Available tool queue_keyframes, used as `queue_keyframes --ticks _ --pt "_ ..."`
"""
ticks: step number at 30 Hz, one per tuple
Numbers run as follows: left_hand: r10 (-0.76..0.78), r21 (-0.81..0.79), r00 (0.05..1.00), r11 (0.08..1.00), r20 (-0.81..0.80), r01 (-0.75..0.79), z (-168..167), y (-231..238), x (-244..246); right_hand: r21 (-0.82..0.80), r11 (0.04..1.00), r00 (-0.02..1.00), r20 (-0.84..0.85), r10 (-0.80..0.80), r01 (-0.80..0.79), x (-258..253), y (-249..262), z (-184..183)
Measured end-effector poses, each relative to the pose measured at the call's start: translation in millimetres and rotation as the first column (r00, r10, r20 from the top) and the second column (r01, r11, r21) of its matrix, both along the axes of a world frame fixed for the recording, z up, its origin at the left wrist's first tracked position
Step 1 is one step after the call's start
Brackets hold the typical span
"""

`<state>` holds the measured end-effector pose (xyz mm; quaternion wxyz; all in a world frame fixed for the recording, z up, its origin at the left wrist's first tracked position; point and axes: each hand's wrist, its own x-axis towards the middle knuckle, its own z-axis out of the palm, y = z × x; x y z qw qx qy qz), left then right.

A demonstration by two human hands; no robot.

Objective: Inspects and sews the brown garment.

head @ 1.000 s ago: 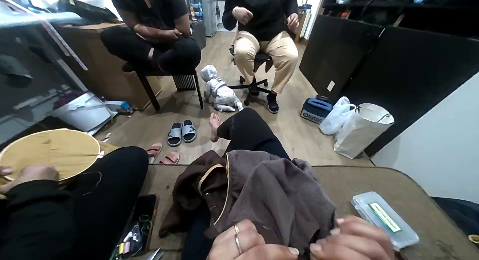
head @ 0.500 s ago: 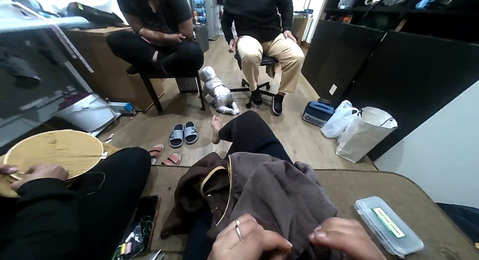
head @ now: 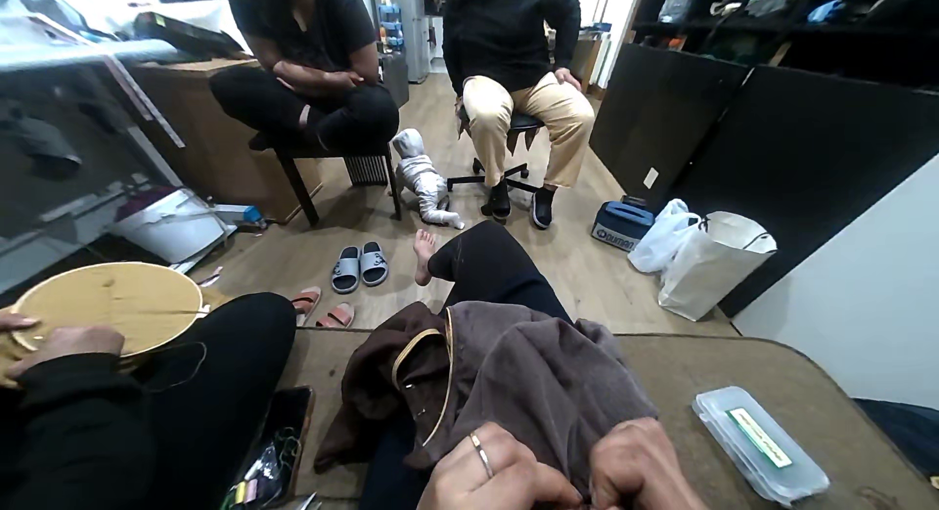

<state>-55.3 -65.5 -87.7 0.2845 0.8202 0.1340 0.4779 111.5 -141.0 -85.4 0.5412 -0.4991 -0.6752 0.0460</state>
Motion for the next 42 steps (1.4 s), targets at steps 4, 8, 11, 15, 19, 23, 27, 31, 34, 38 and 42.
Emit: queue_keyframes --ticks 4,8,11,15,19,23,27,31,34,38,42 --pt "-0.012 -0.025 1.0 1.0 0.004 0.012 0.6 -2.1 0.9 0.032 0.998 0.998 0.026 -0.056 0.055 -3.0 0.5 -0.9" --pt "-0.015 -0.032 1.0 0.999 -0.004 0.015 2.1 -2.8 1.7 0.044 0.997 0.998 -0.006 -0.066 0.067 -4.4 0.9 -1.3" --pt "-0.019 -0.028 1.0 0.999 0.0 0.019 2.2 -3.0 2.4 0.05 0.997 0.997 -0.048 -0.053 0.056 -3.1 1.3 -2.6" --pt "0.014 -0.041 1.0 0.999 -0.002 -0.014 -1.0 -1.0 2.8 0.076 0.997 0.987 -0.158 0.019 -0.007 4.8 3.3 0.1" --pt "0.04 -0.092 0.998 0.995 0.046 -0.035 2.2 0.1 -0.7 0.028 0.997 0.97 -0.232 0.072 -0.068 6.1 3.1 -1.3" --pt "0.002 -0.073 0.999 0.997 0.045 0.001 1.8 -1.3 1.3 -0.024 0.996 0.979 -0.187 0.076 -0.082 1.6 3.2 -4.6" --pt "-0.034 -0.063 0.999 0.997 0.034 0.036 1.7 -1.8 2.2 -0.028 0.998 0.991 -0.118 0.056 -0.059 4.2 2.4 -3.1" --pt "-0.049 -0.065 0.998 0.997 0.032 0.051 1.7 -2.3 3.1 0.013 1.0 0.993 -0.117 0.019 -0.017 1.9 1.7 -3.5" --pt "-0.033 -0.071 0.999 0.997 0.015 0.034 1.5 -1.9 3.0 -0.001 1.0 0.99 -0.143 0.021 -0.022 1.6 2.0 -3.6" --pt "-0.044 -0.117 0.999 0.992 0.006 0.044 2.0 -1.4 1.1 -0.018 0.999 0.987 -0.16 0.034 -0.037 1.9 1.9 -3.5" --pt "-0.05 -0.138 0.999 0.989 0.019 0.052 1.0 -1.5 1.3 -0.025 0.999 0.984 -0.178 0.028 -0.033 1.1 2.0 -4.0"
